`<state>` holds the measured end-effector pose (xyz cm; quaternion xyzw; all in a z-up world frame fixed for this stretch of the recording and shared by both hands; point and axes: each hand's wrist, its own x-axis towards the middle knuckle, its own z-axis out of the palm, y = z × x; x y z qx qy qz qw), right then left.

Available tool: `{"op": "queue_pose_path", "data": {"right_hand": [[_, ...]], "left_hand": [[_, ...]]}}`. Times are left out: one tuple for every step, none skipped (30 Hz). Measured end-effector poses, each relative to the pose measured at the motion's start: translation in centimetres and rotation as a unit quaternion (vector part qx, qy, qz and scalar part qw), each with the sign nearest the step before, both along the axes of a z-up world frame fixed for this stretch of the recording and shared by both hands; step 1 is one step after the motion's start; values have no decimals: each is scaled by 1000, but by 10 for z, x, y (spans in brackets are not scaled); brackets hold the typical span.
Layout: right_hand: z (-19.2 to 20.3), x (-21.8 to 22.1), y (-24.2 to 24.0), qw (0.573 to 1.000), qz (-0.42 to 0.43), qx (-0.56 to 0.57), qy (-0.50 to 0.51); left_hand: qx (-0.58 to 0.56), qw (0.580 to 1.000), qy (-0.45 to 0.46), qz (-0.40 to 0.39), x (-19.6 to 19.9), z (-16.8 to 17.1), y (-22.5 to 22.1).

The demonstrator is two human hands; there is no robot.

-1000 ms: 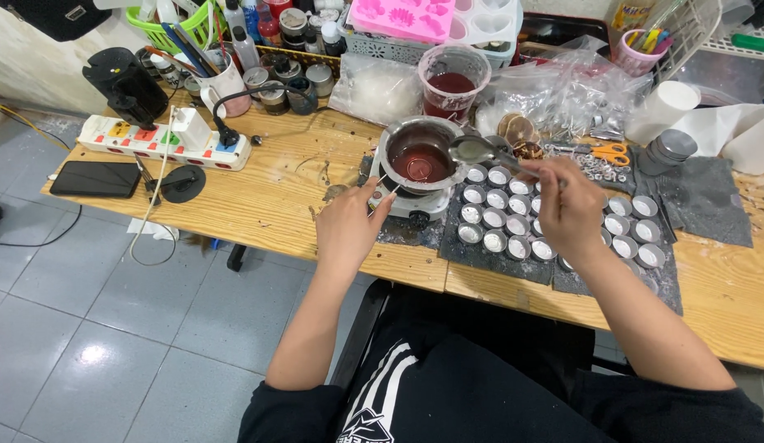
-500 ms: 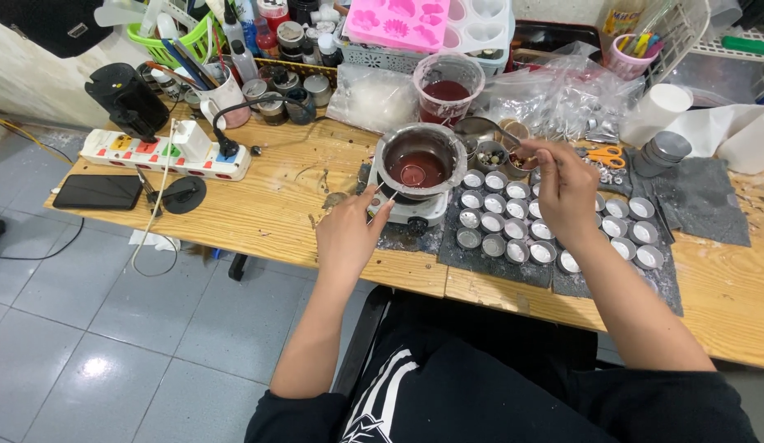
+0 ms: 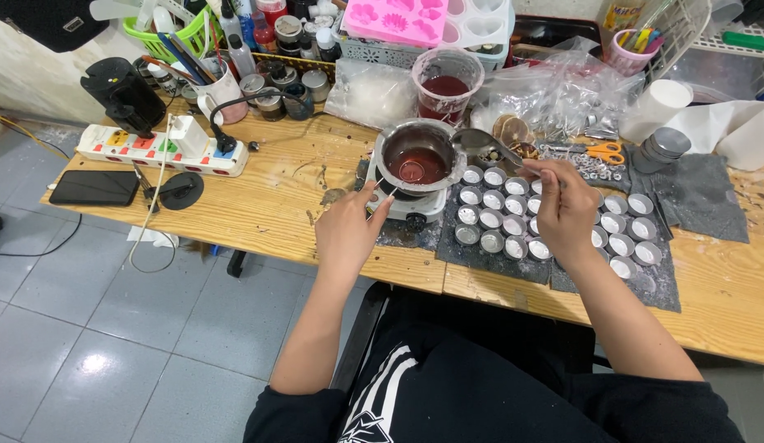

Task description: The person is stirring and melting wax in a small pot on a hot plate, eventually pouring it into a cup.

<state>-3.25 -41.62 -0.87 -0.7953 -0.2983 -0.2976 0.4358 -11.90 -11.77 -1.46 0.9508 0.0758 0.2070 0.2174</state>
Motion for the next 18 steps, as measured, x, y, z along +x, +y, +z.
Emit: {"op": "queue_pose_path", "data": {"right_hand": [[-2, -2, 0, 1000, -1, 0, 0], [-3, -4, 0, 1000, -8, -13, -11], [-5, -6, -1, 999, -15, -26, -22], [-7, -7, 0, 999, -16, -26, -22], [-9, -9, 1, 999, 0, -18, -28], [-11, -9, 2, 999, 17, -10, -37], [-8, -14, 7, 999, 17, -9, -37], [-6, -20, 11, 997, 31, -16, -66], [-4, -25, 16, 994, 45, -22, -95], [-1, -25, 17, 994, 44, -21, -94], [2, -25, 18, 997, 35, -15, -65], [6, -23, 20, 999, 26, -10, -37], [8, -19, 19, 999, 26, -9, -38], [10, -16, 18, 999, 27, -7, -40], [12, -12, 17, 999, 27, -6, -41], [13, -11, 16, 999, 27, -4, -41], [14, -10, 15, 999, 18, 10, -27], [14, -10, 13, 1000, 9, 23, -11]], "left_hand": [[0, 1000, 0, -1, 0, 0, 0], [1, 1000, -3, 1, 0, -1, -1], [2, 1000, -5, 2, -1, -2, -1], [2, 1000, -4, 1, -1, 0, -2], [-2, 1000, 17, 5, -1, 2, -3], [-6, 999, 37, 9, -1, 5, -3], [-5, 999, 36, 9, 0, 3, -3], [4, 1000, 18, 8, 0, 1, -2], [13, 1000, 1, 8, 1, -2, -2], [14, 1000, 2, 7, 0, -1, -1], [15, 1000, 0, 6, 0, -1, 0], [16, 1000, -3, 6, 0, 1, 1], [17, 1000, -4, 5, 2, -1, 3], [23, 1000, -9, 1, 3, -3, 5], [29, 999, -14, -3, 4, -5, 7], [31, 999, -14, -4, 4, -3, 7], [11, 1000, 3, -4, 3, 0, 8], [-9, 1000, 22, -4, 2, 1, 7]]}}
